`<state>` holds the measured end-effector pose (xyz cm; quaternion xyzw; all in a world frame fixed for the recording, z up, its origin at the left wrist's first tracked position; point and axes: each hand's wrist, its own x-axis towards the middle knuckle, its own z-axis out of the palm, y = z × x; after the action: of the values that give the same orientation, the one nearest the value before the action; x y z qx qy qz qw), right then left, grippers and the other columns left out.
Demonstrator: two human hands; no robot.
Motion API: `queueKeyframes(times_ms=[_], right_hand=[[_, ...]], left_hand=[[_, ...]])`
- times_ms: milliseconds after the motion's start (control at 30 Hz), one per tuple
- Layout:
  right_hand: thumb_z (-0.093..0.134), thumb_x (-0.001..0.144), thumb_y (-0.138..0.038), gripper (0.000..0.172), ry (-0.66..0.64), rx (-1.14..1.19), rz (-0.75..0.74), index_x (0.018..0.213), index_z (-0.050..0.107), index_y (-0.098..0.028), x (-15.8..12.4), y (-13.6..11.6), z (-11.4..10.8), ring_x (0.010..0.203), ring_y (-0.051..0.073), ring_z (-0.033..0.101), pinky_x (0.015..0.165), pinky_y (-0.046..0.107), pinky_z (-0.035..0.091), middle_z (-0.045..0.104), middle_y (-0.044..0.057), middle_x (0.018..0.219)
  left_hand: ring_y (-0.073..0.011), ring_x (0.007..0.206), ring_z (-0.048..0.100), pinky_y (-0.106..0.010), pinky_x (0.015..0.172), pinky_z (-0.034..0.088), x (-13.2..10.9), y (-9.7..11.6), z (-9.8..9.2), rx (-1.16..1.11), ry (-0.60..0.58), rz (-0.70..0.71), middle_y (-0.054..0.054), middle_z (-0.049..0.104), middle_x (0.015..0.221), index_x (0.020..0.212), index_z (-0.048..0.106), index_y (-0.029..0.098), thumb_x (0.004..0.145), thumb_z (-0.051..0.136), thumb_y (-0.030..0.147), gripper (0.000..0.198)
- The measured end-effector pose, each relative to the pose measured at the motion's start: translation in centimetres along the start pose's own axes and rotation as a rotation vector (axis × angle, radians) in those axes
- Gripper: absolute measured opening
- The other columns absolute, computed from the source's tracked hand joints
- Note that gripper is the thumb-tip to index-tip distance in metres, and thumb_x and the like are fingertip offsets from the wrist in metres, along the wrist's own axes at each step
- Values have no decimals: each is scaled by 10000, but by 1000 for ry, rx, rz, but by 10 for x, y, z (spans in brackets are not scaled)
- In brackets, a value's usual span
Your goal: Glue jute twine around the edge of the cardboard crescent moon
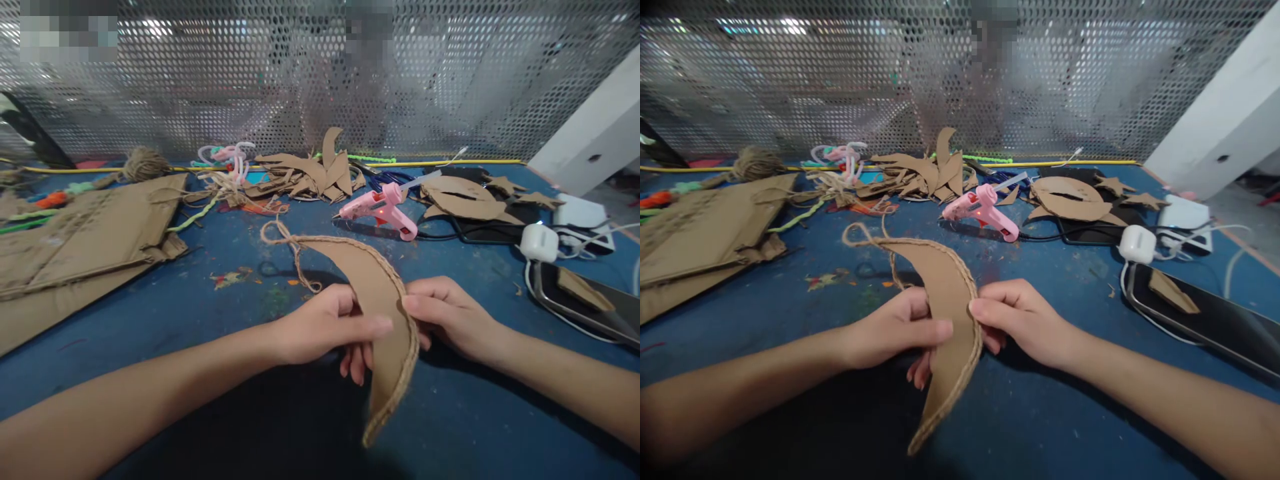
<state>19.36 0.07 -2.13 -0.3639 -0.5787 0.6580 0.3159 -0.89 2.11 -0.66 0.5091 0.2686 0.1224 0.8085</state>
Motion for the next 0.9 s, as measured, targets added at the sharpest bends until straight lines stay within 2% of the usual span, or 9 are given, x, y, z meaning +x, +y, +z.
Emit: queueKeyframes(times_ms=[67,133,200,300,400,467,667,767,900], right_hand=[[562,863,-517,465,-44,-19,-2,565,550,-159,-1,-2,0,444,72,420,450,215,318,520,-20,478],[558,874,-496,457,-132,-81,-2,571,575,-154,-1,-4,0,478,78,464,479,214,346,562,-1,511],[551,875,-506,470,-183,-118,-14,566,579,-153,-2,-6,1,496,81,486,499,212,367,575,7,525],[579,817,-593,494,-151,-69,-39,580,557,-160,-2,-7,2,462,78,463,469,210,361,539,-12,501],[575,828,-577,469,-159,-80,-25,611,561,-162,-2,-6,2,473,75,447,470,207,349,524,-22,514],[540,876,-521,452,-178,-122,-16,605,559,-161,-3,-7,3,502,76,451,494,208,350,526,-17,531],[578,839,-527,425,-182,-208,-48,618,532,-167,-4,-5,4,533,84,407,493,213,330,489,-21,557],[565,843,-530,454,-151,-240,-63,573,483,-174,-3,-5,4,521,79,364,476,210,315,438,-30,542],[574,846,-513,446,-93,-223,-77,567,496,-173,-2,-6,5,504,76,376,473,204,339,459,-28,533]], left_hand=[[-106,460,567,-185,431,441,3,-5,1,-90,182,131,-54,628,577,760,673,72,787,602,600,534],[-105,491,555,-192,464,447,6,-8,1,-167,380,270,-37,616,586,741,647,98,795,603,576,483],[-93,477,514,-187,455,420,7,-10,0,-177,448,297,-14,591,579,744,636,115,782,632,549,435],[-98,488,501,-195,464,404,2,-6,-1,-17,247,150,-22,586,592,742,649,112,768,620,602,491],[-135,667,569,-203,556,433,-5,2,0,257,-59,40,-62,662,835,954,694,143,835,550,582,477],[-147,745,575,-199,577,434,-7,5,1,351,-146,29,-63,657,952,1030,684,174,862,503,584,479],[-93,507,477,-191,475,387,-6,5,1,420,-134,-30,23,478,562,653,533,153,790,524,675,540],[-101,579,493,-197,520,401,-5,3,2,417,-79,56,15,495,631,689,531,152,791,527,672,530],[-103,579,498,-203,522,417,-2,-2,5,245,162,167,15,504,666,804,568,152,786,570,635,483]])
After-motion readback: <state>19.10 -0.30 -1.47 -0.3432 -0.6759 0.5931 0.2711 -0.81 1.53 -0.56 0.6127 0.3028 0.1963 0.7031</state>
